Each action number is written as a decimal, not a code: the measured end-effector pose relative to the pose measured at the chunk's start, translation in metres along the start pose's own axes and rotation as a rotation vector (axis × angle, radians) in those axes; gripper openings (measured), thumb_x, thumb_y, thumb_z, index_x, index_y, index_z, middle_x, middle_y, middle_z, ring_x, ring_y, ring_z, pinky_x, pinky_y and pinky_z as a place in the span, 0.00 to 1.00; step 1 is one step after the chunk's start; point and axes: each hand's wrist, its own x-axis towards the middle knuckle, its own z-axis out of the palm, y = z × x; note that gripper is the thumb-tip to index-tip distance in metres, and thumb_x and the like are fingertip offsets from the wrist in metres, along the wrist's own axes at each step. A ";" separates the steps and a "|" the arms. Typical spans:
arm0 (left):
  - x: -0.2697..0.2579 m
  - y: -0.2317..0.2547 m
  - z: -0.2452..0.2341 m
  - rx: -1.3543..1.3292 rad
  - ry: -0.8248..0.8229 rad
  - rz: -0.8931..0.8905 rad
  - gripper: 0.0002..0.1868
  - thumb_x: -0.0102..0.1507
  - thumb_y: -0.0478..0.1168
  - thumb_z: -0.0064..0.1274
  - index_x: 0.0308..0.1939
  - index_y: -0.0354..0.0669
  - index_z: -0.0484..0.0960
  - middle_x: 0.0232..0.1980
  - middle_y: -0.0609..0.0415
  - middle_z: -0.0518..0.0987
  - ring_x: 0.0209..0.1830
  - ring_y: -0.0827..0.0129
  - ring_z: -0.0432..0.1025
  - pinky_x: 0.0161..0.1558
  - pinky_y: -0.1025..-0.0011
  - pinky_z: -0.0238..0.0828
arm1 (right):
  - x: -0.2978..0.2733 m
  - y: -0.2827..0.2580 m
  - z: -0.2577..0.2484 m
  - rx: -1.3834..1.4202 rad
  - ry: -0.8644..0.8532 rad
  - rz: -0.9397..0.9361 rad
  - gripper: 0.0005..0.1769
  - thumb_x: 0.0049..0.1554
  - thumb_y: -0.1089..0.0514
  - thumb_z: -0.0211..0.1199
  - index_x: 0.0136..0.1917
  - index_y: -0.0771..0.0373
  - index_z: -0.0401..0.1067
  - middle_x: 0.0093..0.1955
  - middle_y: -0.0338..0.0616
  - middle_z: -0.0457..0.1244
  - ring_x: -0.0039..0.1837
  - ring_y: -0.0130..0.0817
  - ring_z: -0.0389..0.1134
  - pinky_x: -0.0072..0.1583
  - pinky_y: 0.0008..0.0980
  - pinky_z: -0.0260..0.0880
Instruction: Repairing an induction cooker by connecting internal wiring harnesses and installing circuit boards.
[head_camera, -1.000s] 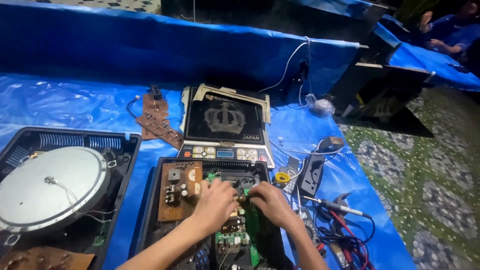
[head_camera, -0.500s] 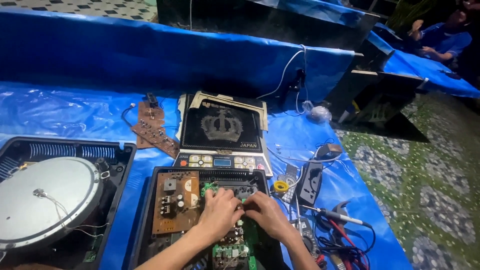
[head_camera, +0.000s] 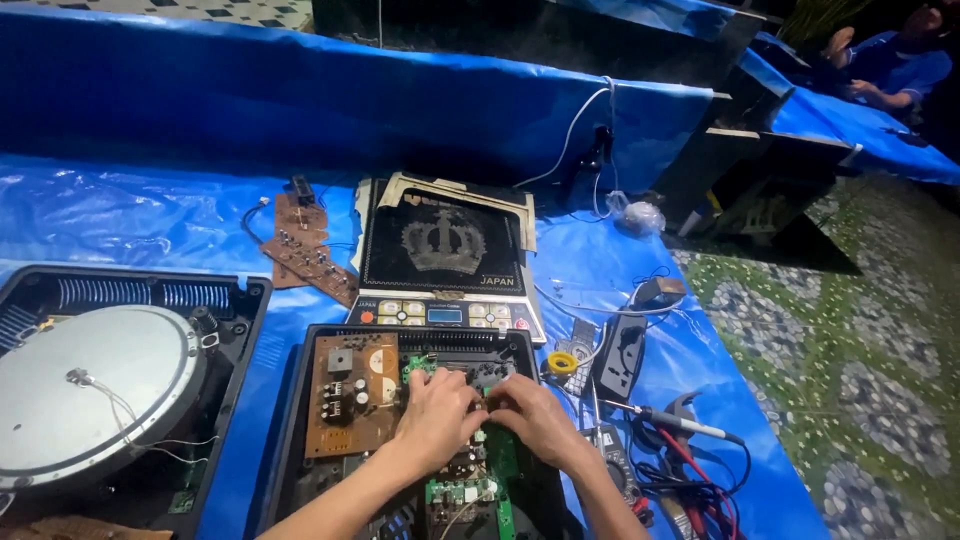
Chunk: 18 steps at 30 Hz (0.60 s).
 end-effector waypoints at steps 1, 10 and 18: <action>0.000 -0.002 0.001 -0.001 -0.001 0.001 0.14 0.67 0.51 0.57 0.44 0.44 0.87 0.44 0.52 0.80 0.47 0.58 0.67 0.53 0.53 0.52 | 0.000 -0.003 -0.001 0.000 0.000 0.002 0.04 0.59 0.59 0.64 0.49 0.56 0.73 0.47 0.39 0.66 0.46 0.32 0.67 0.49 0.31 0.67; 0.002 -0.002 -0.001 0.020 -0.057 -0.004 0.14 0.68 0.50 0.53 0.42 0.46 0.87 0.43 0.53 0.77 0.50 0.56 0.66 0.54 0.51 0.51 | 0.001 -0.009 -0.004 -0.038 -0.089 0.174 0.03 0.62 0.55 0.58 0.46 0.54 0.69 0.49 0.38 0.66 0.48 0.33 0.64 0.49 0.33 0.63; -0.010 0.010 -0.051 -0.091 -0.121 -0.181 0.24 0.67 0.63 0.48 0.59 0.55 0.80 0.57 0.63 0.75 0.60 0.66 0.61 0.63 0.58 0.50 | -0.004 -0.009 -0.012 0.071 -0.036 0.116 0.08 0.59 0.59 0.66 0.52 0.55 0.71 0.46 0.38 0.65 0.47 0.30 0.65 0.49 0.29 0.64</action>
